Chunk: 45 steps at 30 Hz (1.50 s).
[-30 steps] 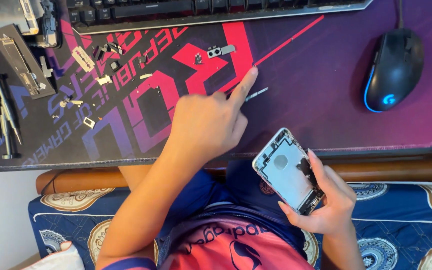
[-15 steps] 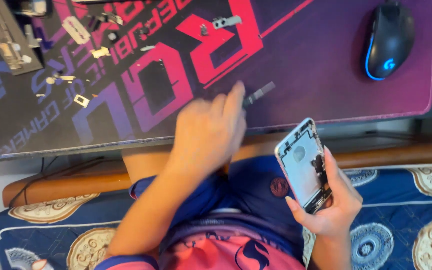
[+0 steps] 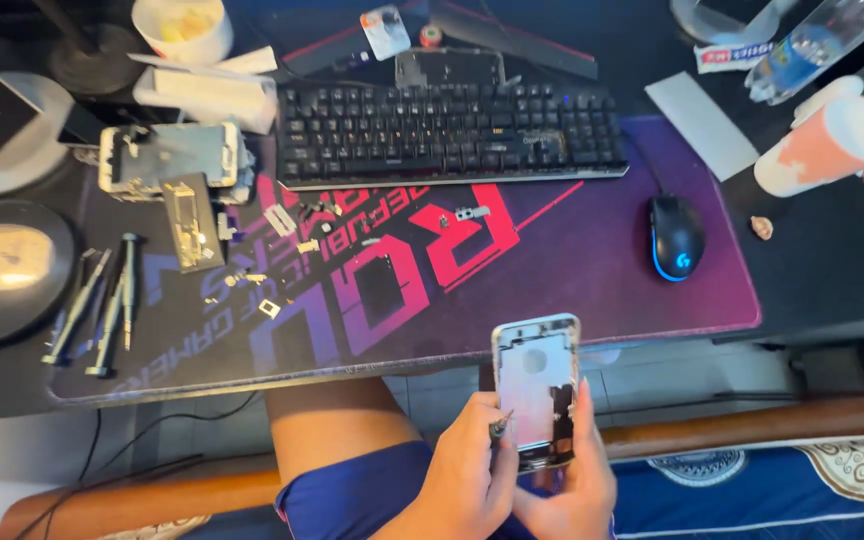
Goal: The person uses a screwdriver to remove screws from the internal frame of a disassembled smartphone. They carefully place the removed screws on the desk mat and continue to unscrew components from the device's chassis.
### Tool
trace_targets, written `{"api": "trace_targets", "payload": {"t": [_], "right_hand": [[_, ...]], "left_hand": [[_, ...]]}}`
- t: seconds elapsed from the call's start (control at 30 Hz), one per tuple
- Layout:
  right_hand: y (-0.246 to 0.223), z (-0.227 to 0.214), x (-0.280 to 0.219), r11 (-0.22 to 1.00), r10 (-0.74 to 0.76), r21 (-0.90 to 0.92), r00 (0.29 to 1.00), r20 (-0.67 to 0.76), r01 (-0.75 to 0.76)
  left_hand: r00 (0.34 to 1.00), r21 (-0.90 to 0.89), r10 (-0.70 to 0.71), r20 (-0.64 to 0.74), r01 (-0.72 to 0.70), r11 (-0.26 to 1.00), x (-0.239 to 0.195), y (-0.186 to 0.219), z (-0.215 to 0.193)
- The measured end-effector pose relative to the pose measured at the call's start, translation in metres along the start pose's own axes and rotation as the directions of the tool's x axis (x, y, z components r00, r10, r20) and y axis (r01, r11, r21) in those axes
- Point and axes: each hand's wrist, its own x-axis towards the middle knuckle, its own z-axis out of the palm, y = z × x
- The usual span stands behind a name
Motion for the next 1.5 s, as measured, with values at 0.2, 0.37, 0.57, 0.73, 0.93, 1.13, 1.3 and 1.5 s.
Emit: {"api": "trace_targets", "payload": {"t": [0.2,0.37,0.57,0.73,0.93,1.13,1.3,1.5], "right_hand": [[0.079,-0.011,0.025,0.965,-0.013,0.255,0.966,0.259,-0.055],[0.068,-0.060,0.092,0.829,-0.244,0.559,0.907,0.343,0.012],[0.015,-0.052,0.103,0.972,0.161,0.074,0.858,0.488,-0.225],[0.047,-0.036,0.118,0.958,-0.179,0.275,0.919,0.351,0.081],[0.032,-0.057,0.125,0.848,-0.475,-0.007,0.767,0.431,0.529],[0.063,-0.056,0.157,0.742,-0.611,-0.090,0.725,0.318,0.665],[0.065,-0.066,0.164,0.737,-0.633,-0.123,0.742,0.221,0.665],[0.073,-0.061,0.165,0.698,-0.693,-0.208,0.719,0.045,0.685]], "left_hand": [[0.992,0.248,-0.109,0.056,0.092,0.964,0.027,-0.025,-0.031],[0.705,0.606,-0.373,0.604,-0.103,0.789,0.085,0.038,-0.064],[0.618,0.564,-0.324,0.717,-0.239,0.791,0.131,0.033,-0.043],[0.710,0.535,-0.502,0.493,0.207,0.819,0.166,0.038,-0.042],[0.786,0.356,-0.550,0.282,0.446,0.821,0.167,0.024,-0.029],[0.833,0.514,-0.499,0.241,0.327,0.793,0.183,0.010,0.010],[0.918,0.666,-0.316,0.240,0.081,0.742,0.196,-0.023,0.045],[0.995,0.711,0.072,0.068,-0.099,0.697,0.168,0.011,0.035]]}}
